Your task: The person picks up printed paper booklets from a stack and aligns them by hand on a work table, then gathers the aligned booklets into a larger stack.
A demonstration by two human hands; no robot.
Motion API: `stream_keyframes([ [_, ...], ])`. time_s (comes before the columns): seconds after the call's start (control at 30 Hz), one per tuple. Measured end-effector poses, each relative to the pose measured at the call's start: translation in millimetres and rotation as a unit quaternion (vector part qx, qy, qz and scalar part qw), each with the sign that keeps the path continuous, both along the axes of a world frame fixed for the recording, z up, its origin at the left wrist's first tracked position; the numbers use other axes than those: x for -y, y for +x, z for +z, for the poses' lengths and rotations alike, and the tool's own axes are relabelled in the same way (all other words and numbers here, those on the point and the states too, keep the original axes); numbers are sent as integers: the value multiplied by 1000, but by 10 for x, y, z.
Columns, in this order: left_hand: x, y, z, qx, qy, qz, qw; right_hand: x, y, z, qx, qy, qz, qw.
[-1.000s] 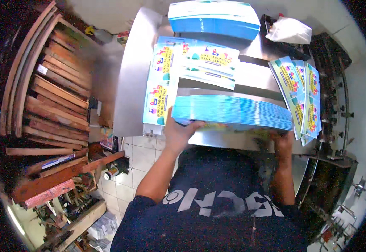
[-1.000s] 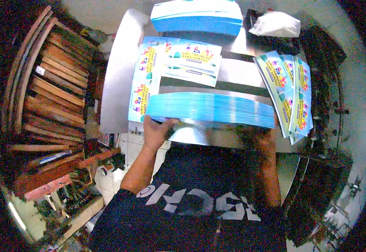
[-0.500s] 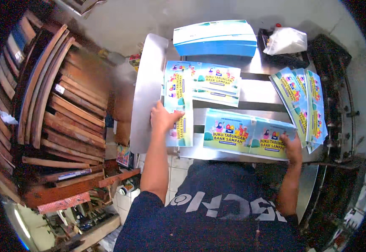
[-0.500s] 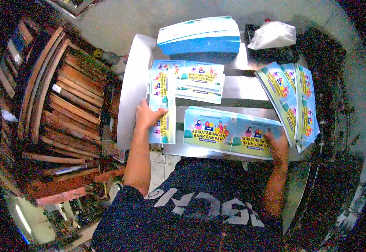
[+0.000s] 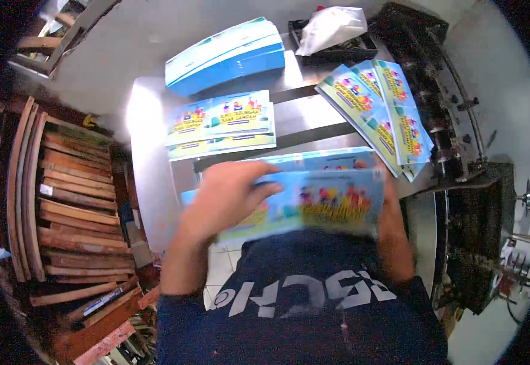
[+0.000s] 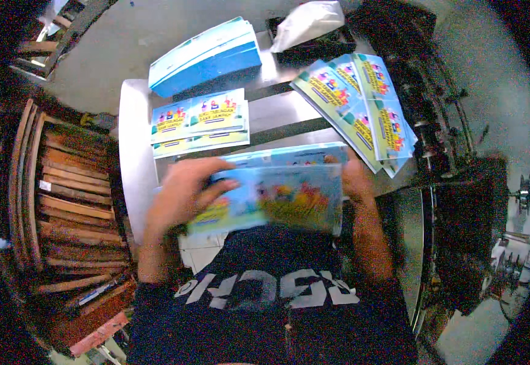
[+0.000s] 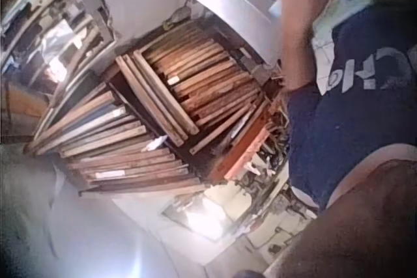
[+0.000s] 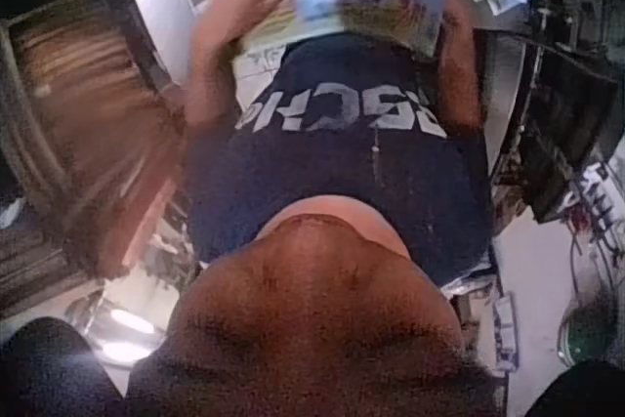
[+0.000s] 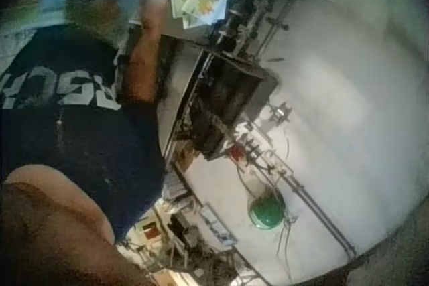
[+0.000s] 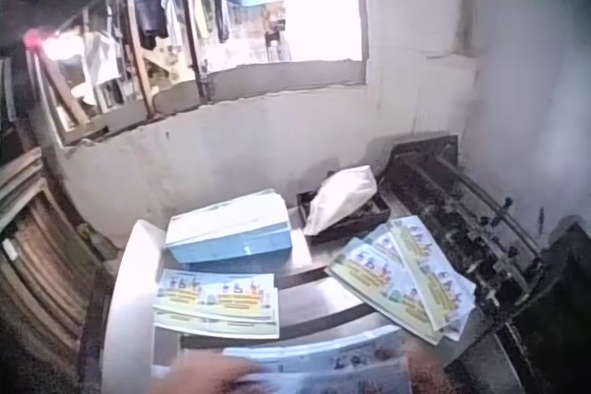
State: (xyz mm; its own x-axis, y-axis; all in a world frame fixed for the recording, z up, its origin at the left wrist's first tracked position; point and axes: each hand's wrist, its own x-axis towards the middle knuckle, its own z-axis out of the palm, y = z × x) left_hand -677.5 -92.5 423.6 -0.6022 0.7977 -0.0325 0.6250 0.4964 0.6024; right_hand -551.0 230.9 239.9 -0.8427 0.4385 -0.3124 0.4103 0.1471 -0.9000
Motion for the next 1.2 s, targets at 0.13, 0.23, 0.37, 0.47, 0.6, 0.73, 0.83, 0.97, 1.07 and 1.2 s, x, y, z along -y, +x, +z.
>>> stream_keyframes([
  [0.13, -514, -36, -820, -45, -20, 42, 998, -45, 65, 58, -65, -286, -52, 954],
  [0.23, -583, 3, -924, -86, 1, 50, 995, 58, 2, 373, -31, -209, -4, 977],
  [0.37, -428, -236, -811, -3, -92, 17, 996, 77, 51, 286, -6, 4, 73, 997],
  [0.47, -91, -526, -691, 127, -148, -46, 980, 155, 204, 85, -107, -24, 64, 992],
  [0.6, 405, -560, -904, 306, 11, 14, 952, 199, 302, -87, -229, -103, 65, 966],
  [0.73, 840, -225, -1328, 472, 269, 139, 828, 268, 298, 67, -209, -30, 49, 976],
  [0.83, 626, 132, -1425, 383, 300, 222, 845, 263, 335, 61, -189, -61, 57, 978],
  [0.97, 512, 284, -1112, 277, 344, 315, 840, 370, 254, 361, -234, -10, 82, 969],
  [1.07, 669, 247, -1179, 193, 376, 290, 859, 490, 141, 484, -260, 127, 82, 953],
  [1.2, 783, 174, -1447, 165, 322, 321, 875, 607, -69, 515, -301, 119, 140, 936],
])
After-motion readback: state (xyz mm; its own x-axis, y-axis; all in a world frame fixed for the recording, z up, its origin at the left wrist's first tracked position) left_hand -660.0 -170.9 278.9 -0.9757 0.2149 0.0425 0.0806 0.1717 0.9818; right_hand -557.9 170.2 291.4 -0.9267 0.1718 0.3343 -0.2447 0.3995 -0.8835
